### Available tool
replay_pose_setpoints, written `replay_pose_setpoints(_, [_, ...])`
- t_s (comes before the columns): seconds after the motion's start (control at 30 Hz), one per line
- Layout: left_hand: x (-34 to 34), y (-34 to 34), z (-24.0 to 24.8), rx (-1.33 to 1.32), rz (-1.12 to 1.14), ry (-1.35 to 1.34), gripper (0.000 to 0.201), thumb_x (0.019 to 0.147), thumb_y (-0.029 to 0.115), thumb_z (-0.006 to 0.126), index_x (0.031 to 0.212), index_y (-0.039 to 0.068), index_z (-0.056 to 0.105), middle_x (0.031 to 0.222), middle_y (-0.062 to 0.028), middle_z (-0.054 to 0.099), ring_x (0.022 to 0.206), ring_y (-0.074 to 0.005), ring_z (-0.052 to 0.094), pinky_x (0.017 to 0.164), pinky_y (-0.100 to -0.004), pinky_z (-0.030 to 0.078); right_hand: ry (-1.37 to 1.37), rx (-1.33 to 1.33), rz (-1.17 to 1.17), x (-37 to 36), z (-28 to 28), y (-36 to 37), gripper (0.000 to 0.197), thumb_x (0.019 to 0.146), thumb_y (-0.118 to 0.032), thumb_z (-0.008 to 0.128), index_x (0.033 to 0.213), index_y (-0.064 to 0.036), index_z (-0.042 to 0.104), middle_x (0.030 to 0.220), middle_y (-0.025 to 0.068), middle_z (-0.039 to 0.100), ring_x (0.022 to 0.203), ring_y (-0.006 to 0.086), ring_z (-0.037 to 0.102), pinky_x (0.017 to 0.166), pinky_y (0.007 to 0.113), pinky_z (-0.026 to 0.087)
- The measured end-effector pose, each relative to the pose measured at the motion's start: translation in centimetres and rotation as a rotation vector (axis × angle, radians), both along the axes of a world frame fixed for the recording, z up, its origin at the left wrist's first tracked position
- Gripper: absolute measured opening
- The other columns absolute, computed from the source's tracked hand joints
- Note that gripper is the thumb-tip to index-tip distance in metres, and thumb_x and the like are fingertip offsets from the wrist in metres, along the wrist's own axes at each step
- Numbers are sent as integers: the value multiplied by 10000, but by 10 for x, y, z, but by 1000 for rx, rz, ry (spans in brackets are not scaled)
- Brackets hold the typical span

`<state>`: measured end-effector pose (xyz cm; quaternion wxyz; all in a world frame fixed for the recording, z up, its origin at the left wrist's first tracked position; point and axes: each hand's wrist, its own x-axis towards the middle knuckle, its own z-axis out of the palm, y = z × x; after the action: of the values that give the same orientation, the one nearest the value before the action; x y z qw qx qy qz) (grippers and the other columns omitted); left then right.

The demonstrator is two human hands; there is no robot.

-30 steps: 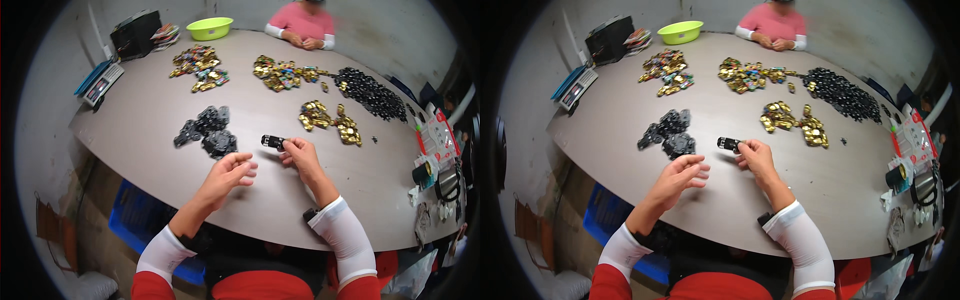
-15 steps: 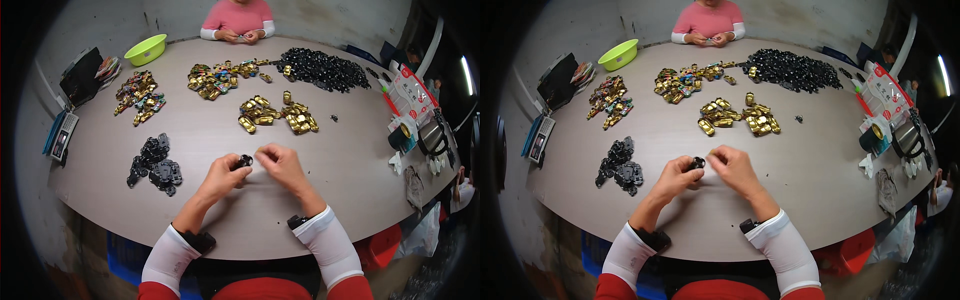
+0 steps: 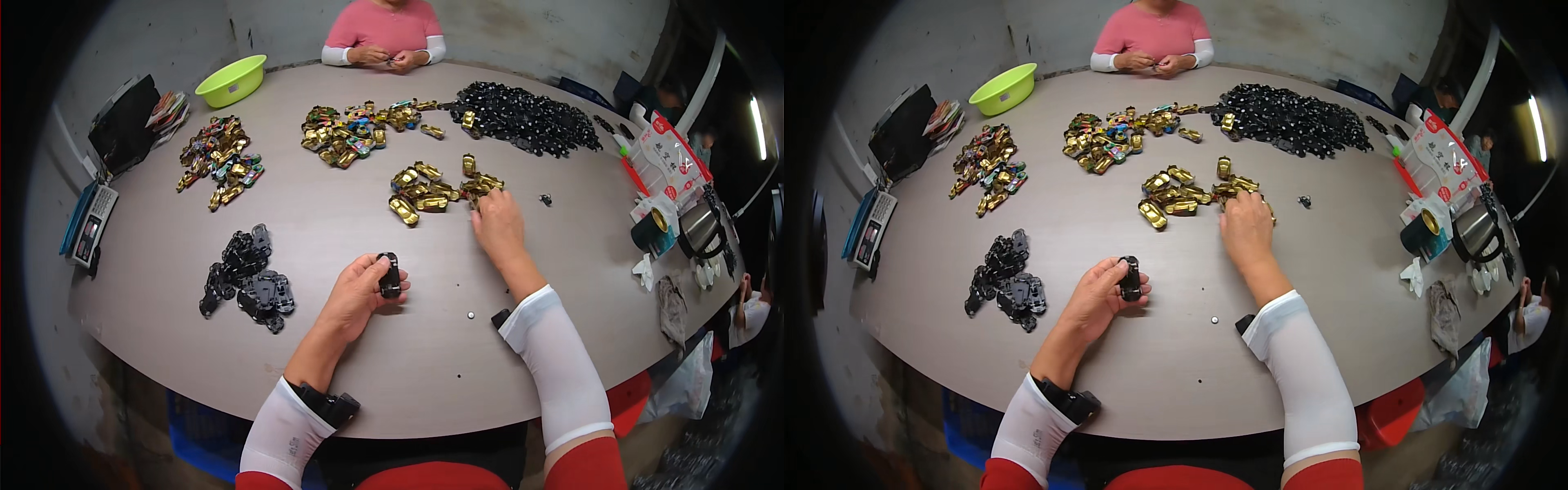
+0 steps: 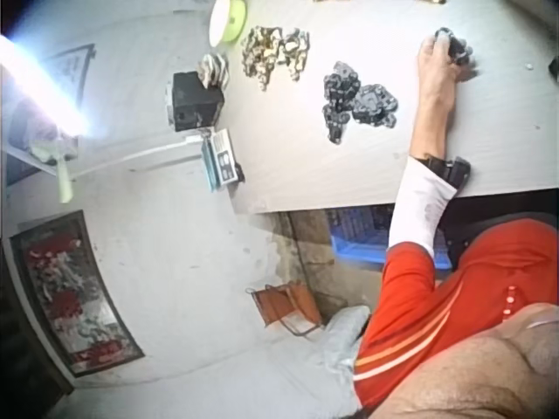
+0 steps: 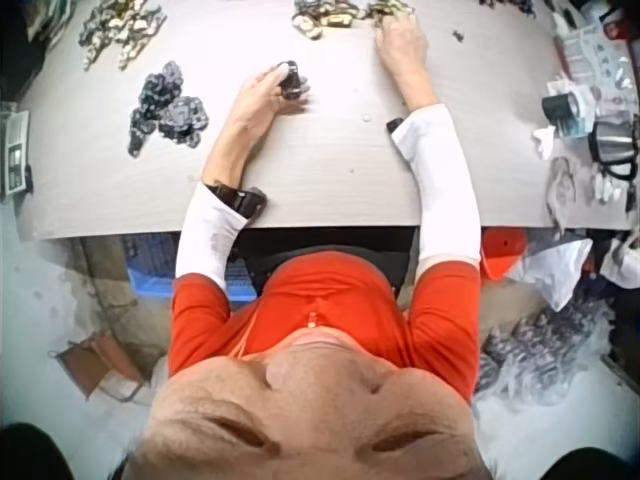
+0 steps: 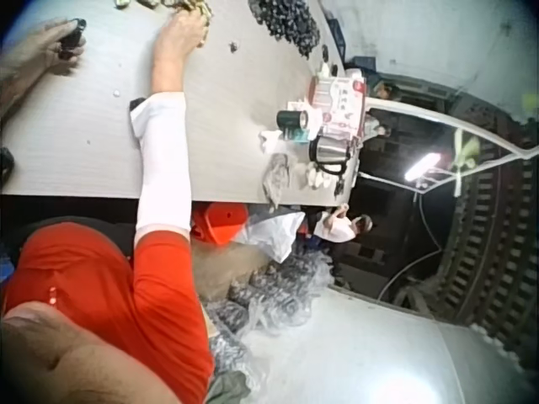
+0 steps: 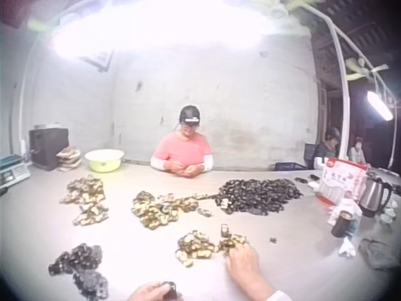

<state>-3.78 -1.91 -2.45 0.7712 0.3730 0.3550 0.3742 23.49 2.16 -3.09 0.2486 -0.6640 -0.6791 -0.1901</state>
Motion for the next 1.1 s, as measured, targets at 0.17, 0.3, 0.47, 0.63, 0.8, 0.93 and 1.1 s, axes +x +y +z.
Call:
replay_pose_setpoints(0.17, [-1, -3, -5, -26, -1, 16, 262, 978, 232, 526, 1134, 22, 511, 983, -126, 624, 889, -226, 652, 787, -365, 568, 375, -100, 80, -1, -3, -3, 157, 737, -161, 729, 746, -25, 649, 805, 86, 608, 784, 216, 575, 692, 351, 468])
replay_pose_setpoints(0.3, [-3, -4, -1, -104, -18, 54, 292, 983, 253, 518, 1173, 35, 481, 1030, -138, 613, 910, -243, 653, 772, -374, 576, 1214, -582, 252, -23, 15, -43, 202, 841, -225, 706, 791, -40, 641, 759, 17, 623, 616, 95, 554, 560, 249, 457])
replay_pose_setpoints(0.47, [-4, -2, 2, -125, -36, 23, 334, 980, 256, 522, 1212, 29, 444, 1080, -156, 604, 953, -266, 649, 771, -382, 586, 1531, -965, 361, -37, 20, -67, 213, 902, -259, 662, 875, -50, 629, 757, -1, 617, 605, 49, 552, 490, 178, 435])
replay_pose_setpoints(0.63, [-6, -2, -6, -82, -40, -66, 400, 949, 192, 570, 1260, 6, 402, 1130, -166, 601, 1000, -270, 641, 795, -391, 586, 1295, -969, 234, -47, 21, -73, 224, 888, -252, 661, 887, -31, 624, 737, 2, 624, 589, 43, 556, 447, 172, 406])
replay_pose_setpoints(0.8, [-3, -1, -5, -61, -76, -29, 390, 934, 159, 592, 1246, 2, 417, 1146, -173, 598, 995, -270, 645, 800, -368, 583, 727, -511, 187, -44, 8, -73, 209, 836, -186, 688, 836, 15, 635, 745, 80, 625, 578, 163, 566, 536, 287, 450])
replay_pose_setpoints(0.93, [-2, -4, -2, -67, -27, -24, 383, 922, 151, 611, 1226, -2, 436, 1101, -150, 609, 960, -258, 652, 803, -356, 581, 641, -377, 194, -56, 20, -80, 226, 784, -185, 699, 850, 27, 661, 841, 154, 643, 714, 292, 623, 669, 381, 495])
replay_pose_setpoints(1.1, [1, -7, -4, -39, 26, -43, 327, 903, 127, 634, 1168, 6, 485, 1013, -100, 619, 912, -213, 654, 799, -350, 577, 386, -431, 227, -74, 20, -88, 255, 752, -179, 725, 918, 5, 668, 901, 145, 598, 855, 307, 594, 767, 393, 488])
